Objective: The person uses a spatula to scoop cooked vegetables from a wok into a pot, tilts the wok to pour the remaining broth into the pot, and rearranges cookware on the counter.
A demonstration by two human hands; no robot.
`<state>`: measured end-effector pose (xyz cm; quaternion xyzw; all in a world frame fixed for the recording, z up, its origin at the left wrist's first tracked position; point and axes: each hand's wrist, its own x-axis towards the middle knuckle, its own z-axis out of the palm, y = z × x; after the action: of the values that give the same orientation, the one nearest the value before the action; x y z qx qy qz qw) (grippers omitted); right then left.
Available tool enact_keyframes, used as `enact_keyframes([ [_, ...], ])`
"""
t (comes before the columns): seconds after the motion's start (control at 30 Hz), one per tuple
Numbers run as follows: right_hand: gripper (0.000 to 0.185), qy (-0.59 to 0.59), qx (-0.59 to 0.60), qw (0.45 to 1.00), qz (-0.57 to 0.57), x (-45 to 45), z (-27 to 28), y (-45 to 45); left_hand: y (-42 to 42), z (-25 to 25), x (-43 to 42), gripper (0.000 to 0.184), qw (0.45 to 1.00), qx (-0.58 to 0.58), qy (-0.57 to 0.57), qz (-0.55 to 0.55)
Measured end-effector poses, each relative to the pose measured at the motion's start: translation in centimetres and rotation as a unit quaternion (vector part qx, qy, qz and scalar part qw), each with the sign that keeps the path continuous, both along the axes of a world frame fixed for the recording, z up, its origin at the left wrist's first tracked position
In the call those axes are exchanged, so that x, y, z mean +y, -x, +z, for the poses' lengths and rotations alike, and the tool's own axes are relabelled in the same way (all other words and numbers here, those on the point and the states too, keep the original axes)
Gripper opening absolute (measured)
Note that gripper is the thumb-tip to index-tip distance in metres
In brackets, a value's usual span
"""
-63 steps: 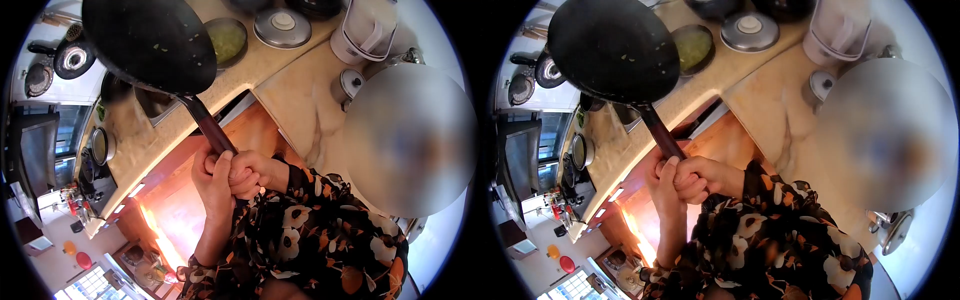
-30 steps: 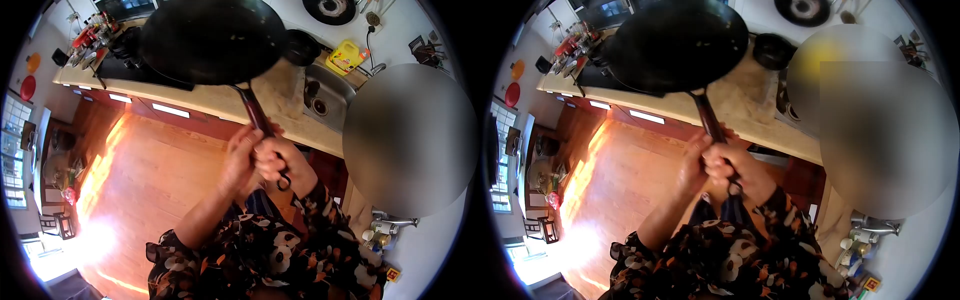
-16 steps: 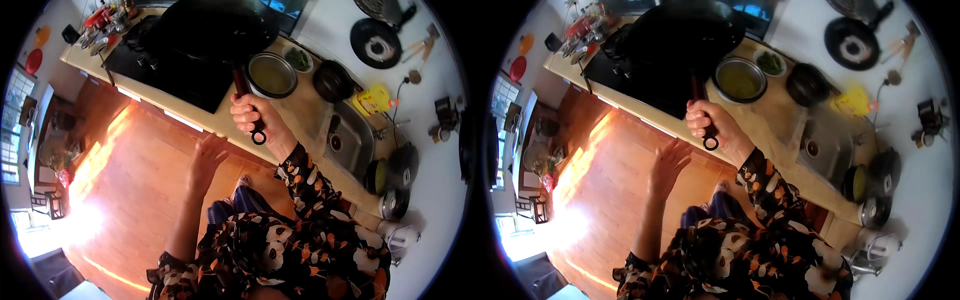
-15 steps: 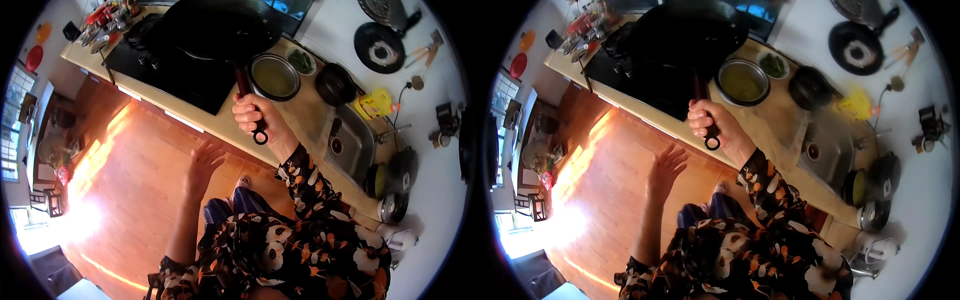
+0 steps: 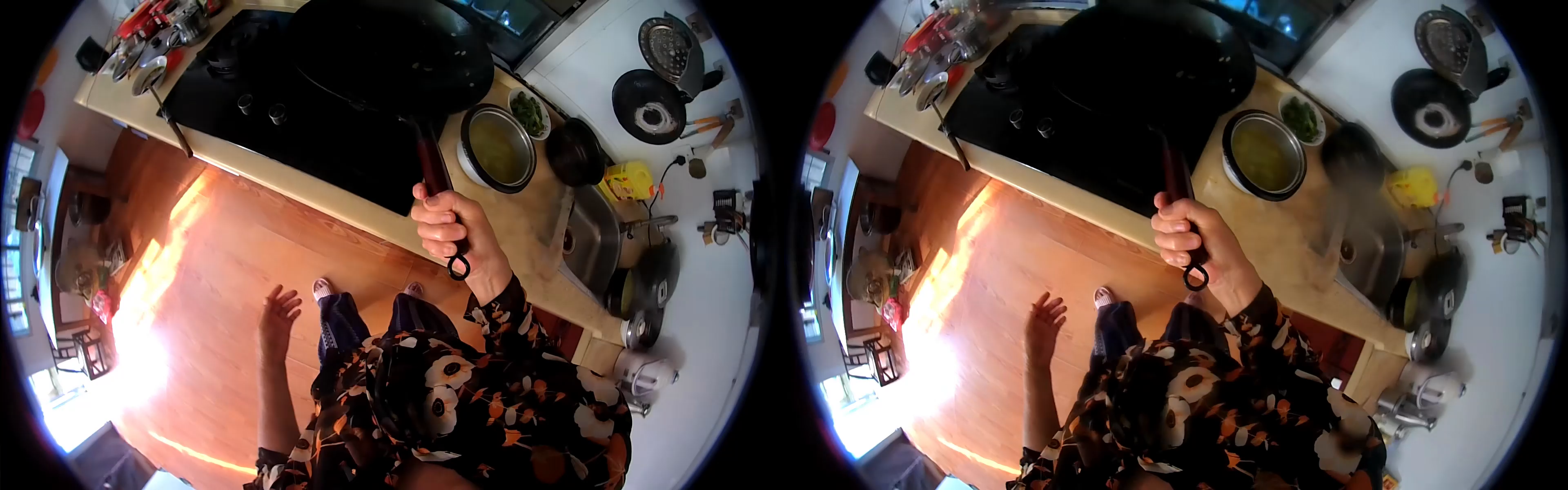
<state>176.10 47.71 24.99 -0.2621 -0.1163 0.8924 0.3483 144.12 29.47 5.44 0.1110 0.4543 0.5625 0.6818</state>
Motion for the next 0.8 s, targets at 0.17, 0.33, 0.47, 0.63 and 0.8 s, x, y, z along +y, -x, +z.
enact_keyframes([
  [0.17,0.009,0.023,-0.011,0.999,-0.048,-0.3,-0.5,3.7,12.5,1.0,10.5,0.043,0.995,0.083,-0.051,-0.022],
  [0.33,0.016,0.069,-0.034,0.993,-0.086,-1.2,-0.6,4.5,21.0,2.6,25.5,0.022,0.894,0.410,-0.054,0.174],
  [0.47,0.021,0.051,-0.089,0.992,-0.075,-1.3,-0.5,4.7,25.1,1.7,35.2,0.055,0.731,0.658,0.043,0.178],
  [0.63,0.055,0.013,-0.111,0.992,-0.064,-1.2,-0.3,5.3,26.2,-1.3,40.3,0.073,0.790,0.569,0.211,0.088],
  [0.8,0.067,-0.080,-0.185,0.979,-0.033,-1.1,-1.5,4.5,23.2,0.9,38.7,0.054,0.700,0.663,0.245,0.104],
])
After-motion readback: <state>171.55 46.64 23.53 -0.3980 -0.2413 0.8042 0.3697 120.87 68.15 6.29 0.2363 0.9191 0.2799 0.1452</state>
